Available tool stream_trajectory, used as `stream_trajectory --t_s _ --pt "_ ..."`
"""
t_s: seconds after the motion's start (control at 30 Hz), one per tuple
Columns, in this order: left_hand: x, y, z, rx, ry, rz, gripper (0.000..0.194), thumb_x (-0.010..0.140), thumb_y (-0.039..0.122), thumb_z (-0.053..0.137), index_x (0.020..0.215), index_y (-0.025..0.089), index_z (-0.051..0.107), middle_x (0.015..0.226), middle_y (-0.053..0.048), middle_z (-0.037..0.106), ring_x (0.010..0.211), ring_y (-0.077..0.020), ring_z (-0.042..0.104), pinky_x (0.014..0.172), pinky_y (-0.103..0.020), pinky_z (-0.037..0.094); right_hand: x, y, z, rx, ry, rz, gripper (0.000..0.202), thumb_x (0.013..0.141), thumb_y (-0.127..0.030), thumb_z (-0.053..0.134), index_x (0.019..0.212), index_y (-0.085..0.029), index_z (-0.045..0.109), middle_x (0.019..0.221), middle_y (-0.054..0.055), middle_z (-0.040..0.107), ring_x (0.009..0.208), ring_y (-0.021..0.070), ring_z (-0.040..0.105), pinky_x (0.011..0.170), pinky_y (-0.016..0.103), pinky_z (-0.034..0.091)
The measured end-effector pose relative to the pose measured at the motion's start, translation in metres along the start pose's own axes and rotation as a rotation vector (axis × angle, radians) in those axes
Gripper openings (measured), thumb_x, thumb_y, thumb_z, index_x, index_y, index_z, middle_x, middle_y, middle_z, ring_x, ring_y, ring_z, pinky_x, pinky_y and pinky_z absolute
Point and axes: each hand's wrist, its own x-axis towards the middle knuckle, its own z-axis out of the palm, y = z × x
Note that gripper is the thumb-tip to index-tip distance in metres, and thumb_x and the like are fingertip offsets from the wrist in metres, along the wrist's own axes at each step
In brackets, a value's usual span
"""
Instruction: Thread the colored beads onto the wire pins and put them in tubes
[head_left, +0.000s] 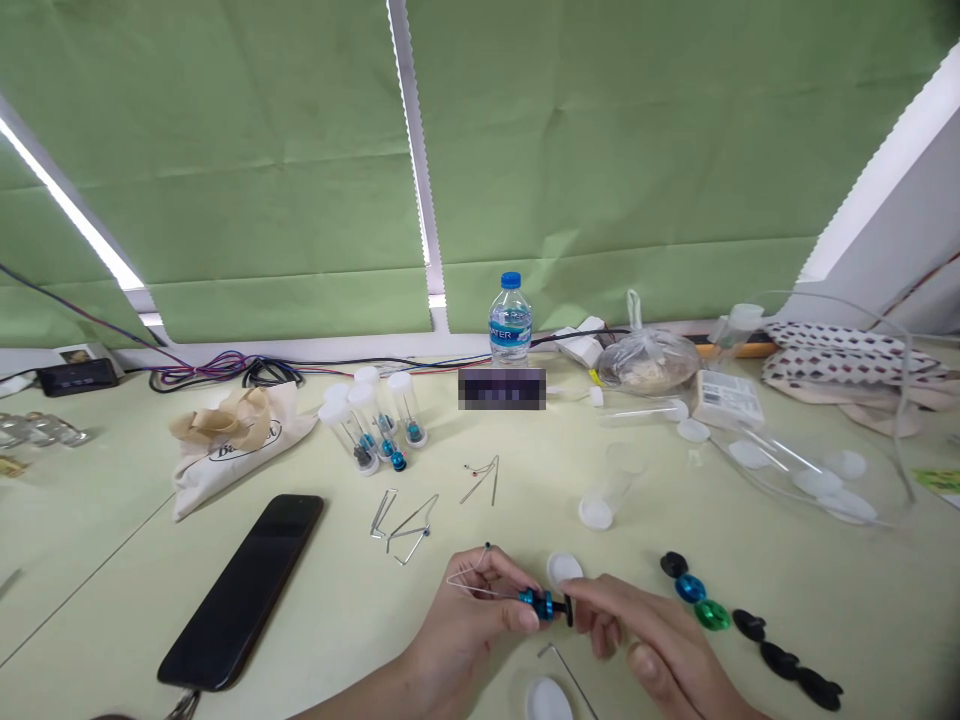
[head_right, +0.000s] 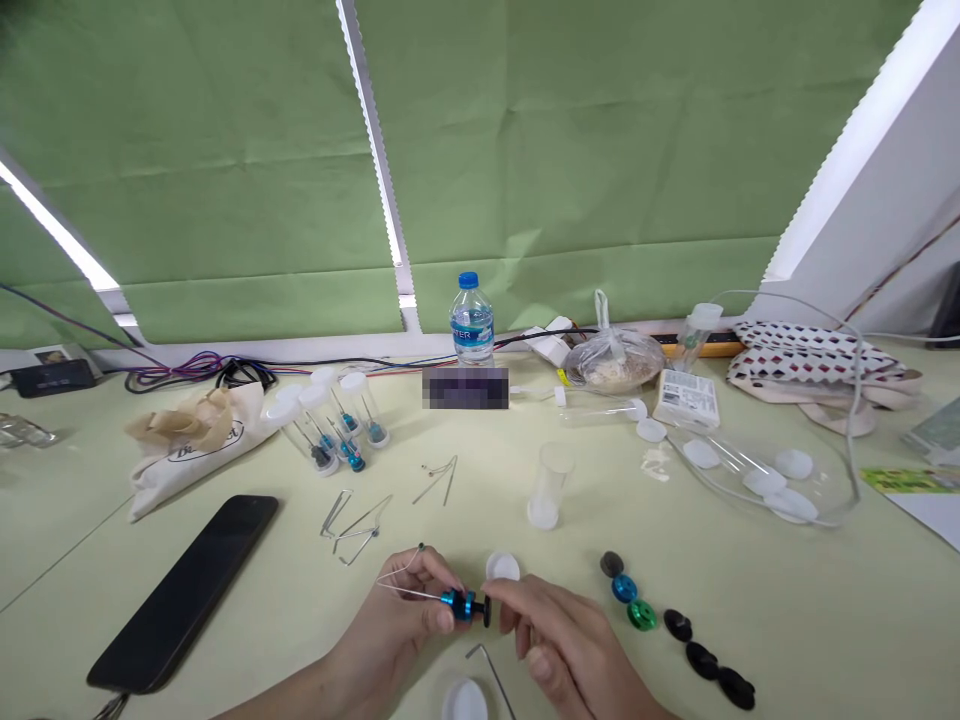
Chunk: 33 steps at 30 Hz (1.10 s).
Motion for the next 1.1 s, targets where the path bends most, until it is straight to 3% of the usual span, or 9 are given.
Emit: stream_trajectory --t_s 0.37,0.57,1.1 --pt "0.002 -0.002 -0.003 -0.001 0.007 0.002 0.029 0.045 0.011 0.089 0.065 0.014 0.068 0.065 -0.003 0.071 0.063 -0.0137 0.062 0.067 -0.027 0.046 0.0 -0.005 -0.001 -0.019 0.026 0.046 0.042 0.099 -0.047 0.032 0.127 -0.025 0.054 0.084 0.006 0.068 0.066 0.0182 0.066 0.059 0.028 0.055" --pt "0.001 0.0 0.001 -0.023 -0.009 0.0 0.028 0.046 0.009 0.088 0.065 0.014 0.068 0.064 -0.002 0.071 0.061 -0.0124 0.062 0.064 -0.024 0.045 -0.002 0.008 -0.001 0.004 -0.027 -0.055 0.04 0.099 -0.044 0.032 0.13 -0.027 0.05 0.085 0.005 0.066 0.065 0.017 0.064 0.057 0.026 0.054" --pt "0.001 0.0 0.002 -0.029 -0.006 0.005 0.028 0.046 0.009 0.088 0.065 0.013 0.068 0.062 -0.003 0.071 0.06 -0.0128 0.063 0.064 -0.025 0.046 -0.001 0.007 -0.002 0.001 -0.039 -0.029 0.041 0.1 -0.044 0.029 0.134 -0.03 0.046 0.086 0.005 0.065 0.066 0.0167 0.063 0.058 0.026 0.054"
